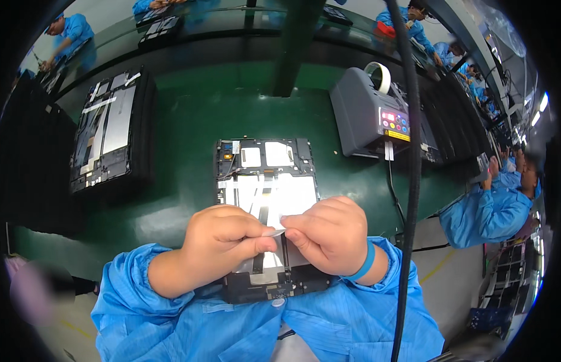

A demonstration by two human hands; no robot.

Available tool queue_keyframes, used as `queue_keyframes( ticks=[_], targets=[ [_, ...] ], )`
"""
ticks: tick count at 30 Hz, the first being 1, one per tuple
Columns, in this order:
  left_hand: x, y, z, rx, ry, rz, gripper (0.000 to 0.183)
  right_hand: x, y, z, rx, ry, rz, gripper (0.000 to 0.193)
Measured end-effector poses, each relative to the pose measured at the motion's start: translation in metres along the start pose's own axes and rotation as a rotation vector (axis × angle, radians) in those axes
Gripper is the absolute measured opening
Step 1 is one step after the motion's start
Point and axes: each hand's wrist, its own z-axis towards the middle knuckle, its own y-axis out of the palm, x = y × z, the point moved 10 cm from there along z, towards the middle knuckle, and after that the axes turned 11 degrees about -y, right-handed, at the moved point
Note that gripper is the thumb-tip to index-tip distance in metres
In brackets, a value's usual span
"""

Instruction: The person repeatedly applies small white adhesive strips to the internal components of a rectangular electronic device. They peel backing from the strips, position them precisely on specific areas, and then place the device into a stack. The process is repeated for multiple units throughout the clip.

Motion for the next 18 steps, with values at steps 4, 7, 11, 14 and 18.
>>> queue_keyframes(
  ticks=[4, 7, 11, 14, 18],
  targets=[
    [-0.004, -0.006, 0.002, 0.015, 0.003, 0.028, 0.014, 0.0, 0.003, 0.008, 0.018, 0.046, -0.083, 0.043],
    [-0.006, -0.007, 0.001, 0.015, 0.04, 0.04, 0.014, -0.003, 0.015, 0.014, -0.064, -0.066, 0.023, 0.031],
    [-0.007, -0.011, 0.001, 0.029, 0.103, 0.155, 0.014, 0.006, 0.013, 0.019, -0.062, -0.097, 0.143, 0.019],
    [-0.014, -0.025, 0.005, 0.093, 0.065, 0.081, 0.015, 0.027, 0.008, 0.014, 0.018, 0.036, 0.364, 0.041],
    [-0.015, -0.023, 0.006, 0.067, 0.031, -0.012, 0.014, 0.021, 0.051, 0.015, -0.206, 0.247, 0.666, 0.069]
  ],
)
